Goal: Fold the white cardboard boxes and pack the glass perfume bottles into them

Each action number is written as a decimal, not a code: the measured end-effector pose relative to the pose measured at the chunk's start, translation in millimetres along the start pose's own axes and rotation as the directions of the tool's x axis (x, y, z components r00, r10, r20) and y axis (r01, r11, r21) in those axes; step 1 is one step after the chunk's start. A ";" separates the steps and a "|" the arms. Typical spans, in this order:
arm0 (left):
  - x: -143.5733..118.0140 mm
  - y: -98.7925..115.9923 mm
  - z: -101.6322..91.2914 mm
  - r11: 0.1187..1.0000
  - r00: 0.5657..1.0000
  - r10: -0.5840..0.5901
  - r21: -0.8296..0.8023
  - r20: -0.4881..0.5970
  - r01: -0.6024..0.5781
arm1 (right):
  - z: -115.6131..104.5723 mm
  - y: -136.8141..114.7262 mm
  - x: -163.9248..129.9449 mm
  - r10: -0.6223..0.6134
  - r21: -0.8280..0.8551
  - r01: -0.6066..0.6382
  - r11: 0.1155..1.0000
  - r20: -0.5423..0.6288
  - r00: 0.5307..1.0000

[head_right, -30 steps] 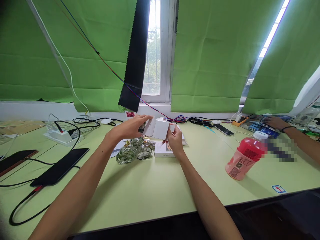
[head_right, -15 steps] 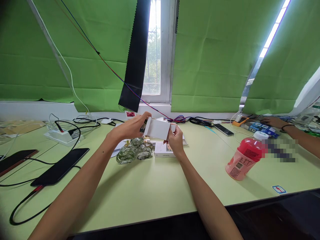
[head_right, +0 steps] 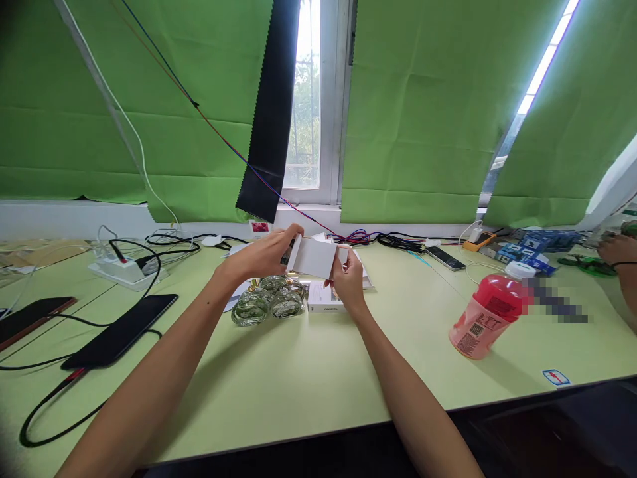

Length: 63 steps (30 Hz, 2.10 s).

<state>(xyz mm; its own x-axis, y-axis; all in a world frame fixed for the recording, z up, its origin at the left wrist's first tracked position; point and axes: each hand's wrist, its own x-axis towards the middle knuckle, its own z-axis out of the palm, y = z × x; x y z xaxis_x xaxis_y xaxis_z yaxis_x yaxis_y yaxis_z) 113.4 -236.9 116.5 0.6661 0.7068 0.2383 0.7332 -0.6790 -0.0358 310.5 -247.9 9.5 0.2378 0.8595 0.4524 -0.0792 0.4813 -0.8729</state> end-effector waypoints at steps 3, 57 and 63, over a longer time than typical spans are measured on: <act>1.0 -0.1 1.4 1.000 1.000 0.013 -0.008 -0.001 -0.013 | 1.1 -0.9 -0.8 -0.001 -0.020 0.001 1.000 -0.002 1.000; 3.7 12.2 6.6 0.977 0.995 0.096 -0.194 0.016 -0.091 | 4.6 5.1 -4.7 -0.053 -0.009 0.054 0.999 0.079 0.995; 3.1 15.9 5.4 0.974 0.995 0.100 -0.207 0.010 -0.096 | 5.7 5.0 -5.3 -0.068 0.006 0.068 0.998 0.084 0.994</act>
<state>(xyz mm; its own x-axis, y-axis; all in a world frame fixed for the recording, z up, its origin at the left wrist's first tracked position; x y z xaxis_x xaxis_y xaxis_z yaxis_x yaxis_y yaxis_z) 127.8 -244.4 111.4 0.7372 0.6374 0.2242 0.6220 -0.7698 0.1430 303.3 -249.0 3.8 0.1606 0.8363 0.5242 -0.0687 0.5393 -0.8393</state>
